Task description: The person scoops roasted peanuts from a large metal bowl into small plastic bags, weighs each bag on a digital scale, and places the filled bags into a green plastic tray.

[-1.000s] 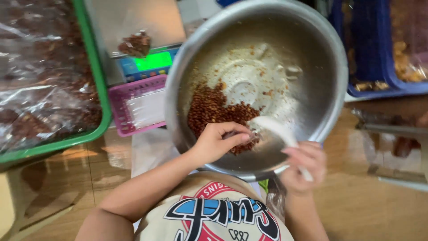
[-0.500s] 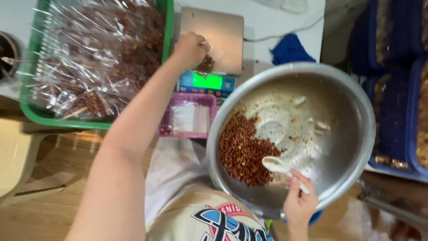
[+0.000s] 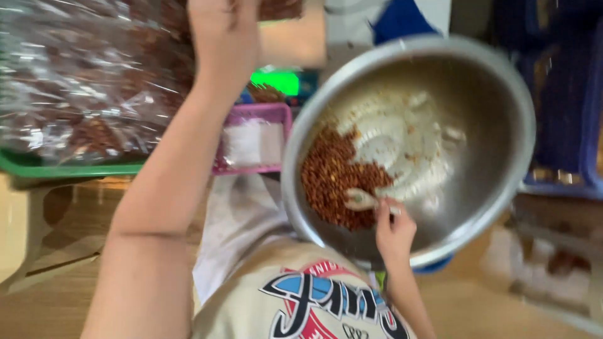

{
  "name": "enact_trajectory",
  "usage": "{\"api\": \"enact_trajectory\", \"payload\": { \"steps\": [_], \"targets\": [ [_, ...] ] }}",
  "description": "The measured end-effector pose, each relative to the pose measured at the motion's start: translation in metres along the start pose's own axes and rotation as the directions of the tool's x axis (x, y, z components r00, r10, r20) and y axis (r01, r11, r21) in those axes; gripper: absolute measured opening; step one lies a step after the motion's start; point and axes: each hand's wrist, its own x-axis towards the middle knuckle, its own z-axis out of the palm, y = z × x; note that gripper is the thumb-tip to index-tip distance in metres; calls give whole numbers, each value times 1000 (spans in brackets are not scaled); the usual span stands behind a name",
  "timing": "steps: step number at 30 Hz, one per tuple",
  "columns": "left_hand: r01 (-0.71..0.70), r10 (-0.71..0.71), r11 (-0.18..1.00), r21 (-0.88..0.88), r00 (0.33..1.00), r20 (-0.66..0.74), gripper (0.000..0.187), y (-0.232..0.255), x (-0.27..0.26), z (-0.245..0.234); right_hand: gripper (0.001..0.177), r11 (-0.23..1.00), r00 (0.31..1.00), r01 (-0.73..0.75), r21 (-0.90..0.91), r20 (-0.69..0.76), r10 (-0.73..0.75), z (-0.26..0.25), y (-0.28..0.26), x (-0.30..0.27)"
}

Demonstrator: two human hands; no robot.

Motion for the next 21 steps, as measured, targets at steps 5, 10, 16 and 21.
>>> {"api": "enact_trajectory", "payload": {
  "steps": [5,10,16,21],
  "targets": [
    [721,-436,425,-547,693,574,62,87,-39,-17,24,968,988,-154,196,31,150,-11,-21,1],
    [929,-652,357,-94,320,688,77,148,-56,-18,19,956,981,-188,224,-1,193,-30,-20,5],
    [814,-252,523,-251,429,867,81,135,-154,5,13,882,939,-201,426,-171,297,-81,-50,8],
    [713,-173,690,-123,327,929,71,140,-188,21,25,883,922,137,449,-384,53,-104,-46,8]
  ]
}}
